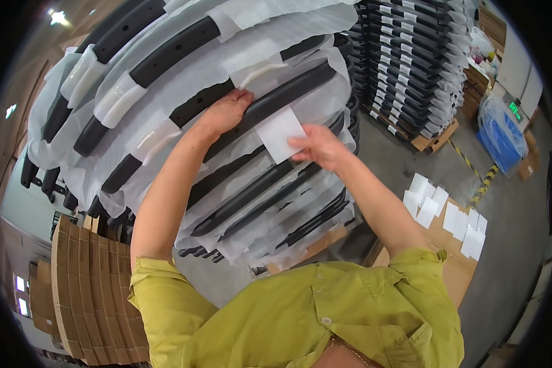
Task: Applying protective foam padding strips to manufactured parts on a pallet.
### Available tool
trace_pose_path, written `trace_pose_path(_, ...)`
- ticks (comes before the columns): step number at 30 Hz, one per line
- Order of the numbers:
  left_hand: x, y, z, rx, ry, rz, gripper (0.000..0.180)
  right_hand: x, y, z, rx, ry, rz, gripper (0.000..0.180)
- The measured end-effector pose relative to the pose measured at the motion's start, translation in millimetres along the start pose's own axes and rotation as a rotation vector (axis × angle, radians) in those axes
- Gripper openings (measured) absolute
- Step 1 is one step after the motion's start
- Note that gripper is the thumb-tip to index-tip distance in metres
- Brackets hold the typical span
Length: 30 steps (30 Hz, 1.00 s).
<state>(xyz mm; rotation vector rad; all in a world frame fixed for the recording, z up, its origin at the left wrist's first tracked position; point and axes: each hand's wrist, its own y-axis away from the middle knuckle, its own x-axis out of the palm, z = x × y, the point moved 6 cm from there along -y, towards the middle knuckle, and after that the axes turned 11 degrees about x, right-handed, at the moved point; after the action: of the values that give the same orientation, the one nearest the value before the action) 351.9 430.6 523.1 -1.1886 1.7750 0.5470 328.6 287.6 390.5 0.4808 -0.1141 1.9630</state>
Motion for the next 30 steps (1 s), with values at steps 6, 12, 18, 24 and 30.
trace_pose_path(6,-6,5,0,-0.016,-0.135,-0.132,0.041,-2,22,-34,0.199,-0.086,0.138,0.016)
trace_pose_path(12,-9,18,-1,0.028,-0.367,-0.326,0.031,6,23,-16,0.186,0.043,0.104,0.016)
trace_pose_path(18,8,58,-72,0.376,-1.006,-0.654,0.007,10,23,-4,0.06,0.083,0.12,0.018)
trace_pose_path(24,21,72,-93,0.738,-1.073,-0.627,0.009,26,8,39,-0.041,0.128,0.095,0.019)
trace_pose_path(30,30,63,-75,0.798,-0.945,-0.458,0.018,18,-2,22,-0.056,0.124,0.069,0.02)
